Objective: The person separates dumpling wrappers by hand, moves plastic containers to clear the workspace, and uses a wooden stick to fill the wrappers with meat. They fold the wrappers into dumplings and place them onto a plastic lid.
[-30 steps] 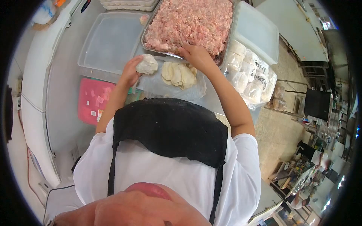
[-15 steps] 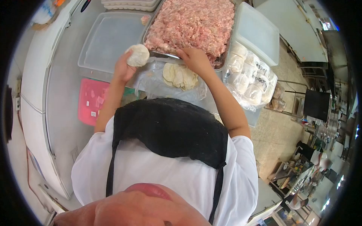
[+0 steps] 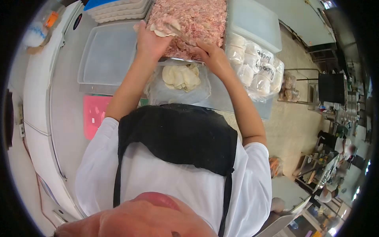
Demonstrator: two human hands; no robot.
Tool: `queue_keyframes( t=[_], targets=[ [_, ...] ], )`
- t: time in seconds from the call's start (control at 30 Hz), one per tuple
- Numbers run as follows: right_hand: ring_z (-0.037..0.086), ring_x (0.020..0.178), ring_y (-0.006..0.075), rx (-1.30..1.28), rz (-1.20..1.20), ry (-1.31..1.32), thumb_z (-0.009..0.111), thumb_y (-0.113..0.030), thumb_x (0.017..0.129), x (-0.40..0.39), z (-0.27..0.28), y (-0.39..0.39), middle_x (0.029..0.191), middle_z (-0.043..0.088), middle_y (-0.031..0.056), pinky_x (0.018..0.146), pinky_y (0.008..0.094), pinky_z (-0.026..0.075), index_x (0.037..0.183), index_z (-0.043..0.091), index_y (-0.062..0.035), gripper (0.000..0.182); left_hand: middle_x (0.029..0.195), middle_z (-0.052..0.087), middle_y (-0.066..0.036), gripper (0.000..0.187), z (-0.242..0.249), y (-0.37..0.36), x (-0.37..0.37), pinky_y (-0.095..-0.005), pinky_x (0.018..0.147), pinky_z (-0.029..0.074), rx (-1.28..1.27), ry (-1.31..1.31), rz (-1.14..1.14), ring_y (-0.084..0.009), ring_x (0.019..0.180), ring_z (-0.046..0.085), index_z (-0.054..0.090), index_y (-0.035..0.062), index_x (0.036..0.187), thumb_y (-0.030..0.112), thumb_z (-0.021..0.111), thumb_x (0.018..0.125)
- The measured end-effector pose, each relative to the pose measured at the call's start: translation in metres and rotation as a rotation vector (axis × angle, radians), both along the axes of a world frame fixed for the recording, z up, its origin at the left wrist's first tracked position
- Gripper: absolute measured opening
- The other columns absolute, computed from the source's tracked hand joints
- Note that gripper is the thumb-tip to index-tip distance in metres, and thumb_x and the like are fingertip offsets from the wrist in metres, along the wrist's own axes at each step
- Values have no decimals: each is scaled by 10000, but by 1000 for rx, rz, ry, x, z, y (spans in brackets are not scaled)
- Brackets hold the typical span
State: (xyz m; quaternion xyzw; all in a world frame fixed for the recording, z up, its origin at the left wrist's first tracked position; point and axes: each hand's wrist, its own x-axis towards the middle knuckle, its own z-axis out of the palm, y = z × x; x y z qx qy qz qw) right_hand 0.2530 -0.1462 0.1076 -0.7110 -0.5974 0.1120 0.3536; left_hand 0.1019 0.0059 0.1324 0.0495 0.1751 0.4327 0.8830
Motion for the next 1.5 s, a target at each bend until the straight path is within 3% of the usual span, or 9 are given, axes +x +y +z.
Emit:
queue_keyframes(
  t=[0.03, 0.33, 0.63, 0.8, 0.93, 1.03, 1.23, 1.33, 1.5],
  targets=[
    [610, 837, 390, -117, 40, -53, 623, -215, 890, 2, 24, -10, 932, 638, 193, 724, 417, 501, 1111, 643, -71, 265, 1380, 450, -188, 632, -11, 8, 2, -501, 1107, 297, -20, 24, 2, -335, 1301, 403, 378, -23, 1359, 485, 248, 1005],
    [623, 800, 371, -312, -37, -520, 546, -260, 940, -2, 85, -43, 875, 606, 170, 670, 446, 498, 1098, 609, -62, 261, 1393, 421, -196, 643, 2, -18, 19, -507, 1077, 317, 103, 221, -101, -377, 1260, 414, 444, 3, 1295, 542, 369, 952],
    [633, 728, 305, 29, 57, -237, 549, -280, 953, 18, 79, -41, 808, 630, 148, 668, 391, 489, 1106, 660, -25, 317, 1321, 468, -195, 451, 3, -7, 4, -513, 935, 455, 158, -5, -150, -387, 1163, 487, 457, -3, 1240, 262, 578, 895],
    [628, 804, 323, -214, -4, 220, 535, -313, 962, 21, 100, -44, 855, 650, 197, 751, 378, 480, 1065, 643, 6, 353, 1308, 521, -140, 550, 20, -17, -24, -414, 932, 479, 995, 542, -297, -266, 1024, 595, 453, 42, 1301, 115, 692, 811],
    [637, 838, 324, -338, 73, 183, 544, -297, 960, 11, 120, -44, 902, 665, 195, 762, 362, 481, 1081, 640, 18, 351, 1183, 622, -135, 646, 36, -6, -29, -351, 893, 488, 1795, 919, 18, -229, 975, 641, 525, 67, 1310, 218, 789, 740],
    [638, 834, 327, -36, 205, 72, 556, -292, 953, 8, 85, -36, 885, 664, 191, 757, 372, 484, 1087, 641, 16, 346, 1192, 632, -131, 594, 38, 6, -35, -327, 914, 470, 1642, 1004, -400, -226, 1045, 616, 598, 54, 1238, 256, 810, 720],
    [616, 803, 359, -122, 146, -253, 578, -273, 932, 35, 71, -21, 847, 624, 171, 744, 422, 496, 1097, 664, -72, 274, 1147, 655, -133, 619, 7, 18, -44, -333, 900, 466, 1684, 1152, -360, -234, 1054, 611, 630, 33, 1165, 405, 799, 699],
    [613, 900, 356, -69, 92, -219, 583, -263, 932, 2, 74, -22, 983, 627, 180, 783, 397, 487, 1157, 634, -45, 316, 1149, 652, -159, 688, -2, 29, -42, -352, 908, 464, 1415, 1085, -571, -256, 1053, 612, 606, 23, 1197, 455, 789, 694],
    [625, 833, 336, -217, 66, -351, 529, -355, 946, 31, 42, -3, 894, 639, 136, 733, 432, 501, 1147, 656, -146, 317, 1075, 659, -155, 664, -23, 38, -56, -342, 886, 469, 1558, 1255, -261, -229, 1015, 612, 576, 41, 1226, 418, 789, 722]
  ],
)
